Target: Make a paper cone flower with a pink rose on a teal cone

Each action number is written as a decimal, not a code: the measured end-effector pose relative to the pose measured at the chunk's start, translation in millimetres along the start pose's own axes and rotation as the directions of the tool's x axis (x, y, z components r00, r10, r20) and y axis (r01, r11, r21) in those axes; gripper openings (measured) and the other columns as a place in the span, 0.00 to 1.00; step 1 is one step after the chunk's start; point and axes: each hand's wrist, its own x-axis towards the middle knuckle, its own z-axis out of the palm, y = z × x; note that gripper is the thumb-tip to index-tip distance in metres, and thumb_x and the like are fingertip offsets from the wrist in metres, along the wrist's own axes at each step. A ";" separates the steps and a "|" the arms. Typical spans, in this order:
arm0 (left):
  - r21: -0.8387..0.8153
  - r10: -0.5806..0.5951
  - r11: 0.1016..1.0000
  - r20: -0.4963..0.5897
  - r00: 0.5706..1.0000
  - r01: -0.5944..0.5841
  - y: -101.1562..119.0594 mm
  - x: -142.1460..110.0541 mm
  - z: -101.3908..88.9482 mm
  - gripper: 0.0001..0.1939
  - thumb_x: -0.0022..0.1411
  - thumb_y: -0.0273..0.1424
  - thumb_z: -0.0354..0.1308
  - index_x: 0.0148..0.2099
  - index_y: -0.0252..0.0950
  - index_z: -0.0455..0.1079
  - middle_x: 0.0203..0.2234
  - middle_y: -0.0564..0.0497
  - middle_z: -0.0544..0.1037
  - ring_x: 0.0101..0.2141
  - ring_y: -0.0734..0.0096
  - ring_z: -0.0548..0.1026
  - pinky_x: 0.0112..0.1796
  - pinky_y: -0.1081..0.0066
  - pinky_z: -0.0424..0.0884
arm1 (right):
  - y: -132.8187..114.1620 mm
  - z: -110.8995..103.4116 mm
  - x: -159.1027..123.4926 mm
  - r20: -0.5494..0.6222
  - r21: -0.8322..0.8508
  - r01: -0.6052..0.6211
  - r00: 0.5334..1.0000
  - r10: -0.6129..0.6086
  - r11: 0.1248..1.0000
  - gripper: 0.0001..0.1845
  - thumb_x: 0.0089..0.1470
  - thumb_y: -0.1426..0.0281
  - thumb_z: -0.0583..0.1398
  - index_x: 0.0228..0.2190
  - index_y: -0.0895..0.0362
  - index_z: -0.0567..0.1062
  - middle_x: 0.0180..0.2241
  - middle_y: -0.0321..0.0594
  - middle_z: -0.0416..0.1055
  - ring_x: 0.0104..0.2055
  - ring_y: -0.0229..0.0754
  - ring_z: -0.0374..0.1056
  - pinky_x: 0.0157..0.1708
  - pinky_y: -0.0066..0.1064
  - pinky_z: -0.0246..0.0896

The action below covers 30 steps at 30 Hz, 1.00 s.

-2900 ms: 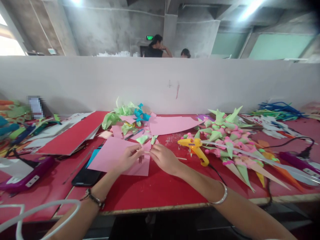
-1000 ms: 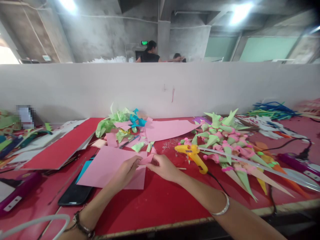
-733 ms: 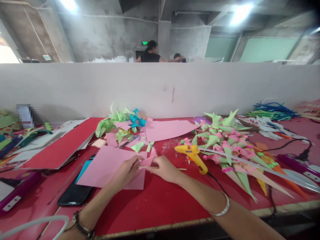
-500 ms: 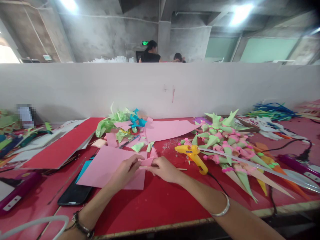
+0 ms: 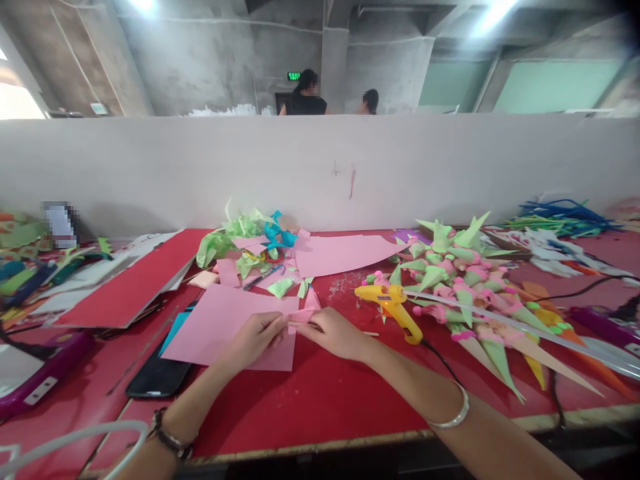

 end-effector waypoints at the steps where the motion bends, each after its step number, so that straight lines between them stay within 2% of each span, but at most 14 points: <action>1: -0.007 -0.011 1.000 0.013 1.000 0.011 0.0 -0.2 -0.2 0.22 0.58 0.44 0.41 0.22 0.33 0.59 0.11 0.59 0.59 0.14 0.82 0.56 0.17 0.79 0.53 | 0.2 0.7 0.0 -0.004 -0.024 0.005 1.000 -0.005 1.000 0.20 0.55 0.62 0.49 0.25 0.62 0.73 0.18 0.37 0.65 0.20 0.32 0.55 0.20 0.24 0.44; 6: -0.064 -0.029 0.997 0.047 0.998 0.032 0.4 -1.3 0.0 0.22 0.59 0.44 0.40 0.21 0.34 0.56 0.11 0.59 0.56 0.13 0.82 0.54 0.16 0.78 0.51 | -0.5 4.3 -1.0 -0.069 -0.186 -0.002 0.998 -0.011 0.983 0.22 0.54 0.61 0.50 0.21 0.62 0.73 0.17 0.40 0.67 0.19 0.34 0.59 0.20 0.26 0.43; 12: -0.128 -0.081 0.988 0.077 0.994 0.090 0.1 -0.8 0.4 0.22 0.58 0.45 0.39 0.21 0.34 0.56 0.10 0.59 0.55 0.13 0.82 0.53 0.16 0.78 0.49 | -4.8 3.5 -2.3 -0.046 -0.330 0.058 0.996 -0.077 0.942 0.26 0.57 0.58 0.43 0.31 0.61 0.73 0.24 0.47 0.72 0.23 0.41 0.66 0.22 0.28 0.48; 16: -0.143 -0.120 0.981 0.059 0.991 0.128 -3.3 0.9 0.9 0.23 0.58 0.46 0.38 0.20 0.35 0.55 0.09 0.60 0.54 0.12 0.82 0.52 0.15 0.78 0.49 | -7.2 2.8 -1.5 -0.024 -0.361 0.045 0.998 -0.058 0.932 0.25 0.58 0.60 0.42 0.34 0.60 0.73 0.25 0.46 0.72 0.25 0.40 0.67 0.22 0.27 0.49; 19: -0.095 -0.102 0.990 0.038 0.994 0.105 -0.7 0.0 1.3 0.25 0.59 0.45 0.36 0.18 0.34 0.55 0.09 0.59 0.55 0.12 0.81 0.53 0.16 0.77 0.50 | -8.6 2.1 -1.6 -0.016 -0.310 0.025 0.999 -0.031 0.950 0.24 0.58 0.61 0.43 0.34 0.58 0.74 0.23 0.43 0.72 0.24 0.38 0.65 0.22 0.25 0.48; 22: 0.033 0.004 0.999 -0.025 1.000 -0.003 5.5 -2.1 1.0 0.24 0.60 0.42 0.36 0.18 0.34 0.55 0.10 0.57 0.57 0.15 0.80 0.56 0.19 0.77 0.53 | -9.2 0.4 -2.3 -0.008 -0.225 0.016 1.000 -0.018 0.974 0.24 0.58 0.61 0.43 0.34 0.58 0.75 0.20 0.40 0.69 0.22 0.36 0.63 0.22 0.25 0.48; 25: 0.179 0.126 0.977 -0.066 0.990 -0.112 9.8 -3.6 0.1 0.19 0.59 0.39 0.41 0.21 0.33 0.57 0.14 0.57 0.60 0.18 0.80 0.57 0.21 0.78 0.54 | -8.1 -1.4 -2.9 -0.001 -0.079 0.017 1.000 -0.017 0.997 0.24 0.57 0.62 0.44 0.29 0.60 0.75 0.18 0.37 0.66 0.20 0.33 0.59 0.22 0.23 0.47; 30: 0.255 0.179 0.954 -0.051 0.983 -0.160 10.8 -4.4 -0.7 0.16 0.56 0.37 0.46 0.22 0.33 0.61 0.15 0.57 0.61 0.19 0.80 0.59 0.21 0.79 0.53 | -6.3 -3.3 -3.6 0.052 0.140 -0.012 0.999 0.004 0.990 0.22 0.56 0.62 0.47 0.24 0.62 0.73 0.15 0.32 0.57 0.18 0.30 0.54 0.20 0.21 0.47</action>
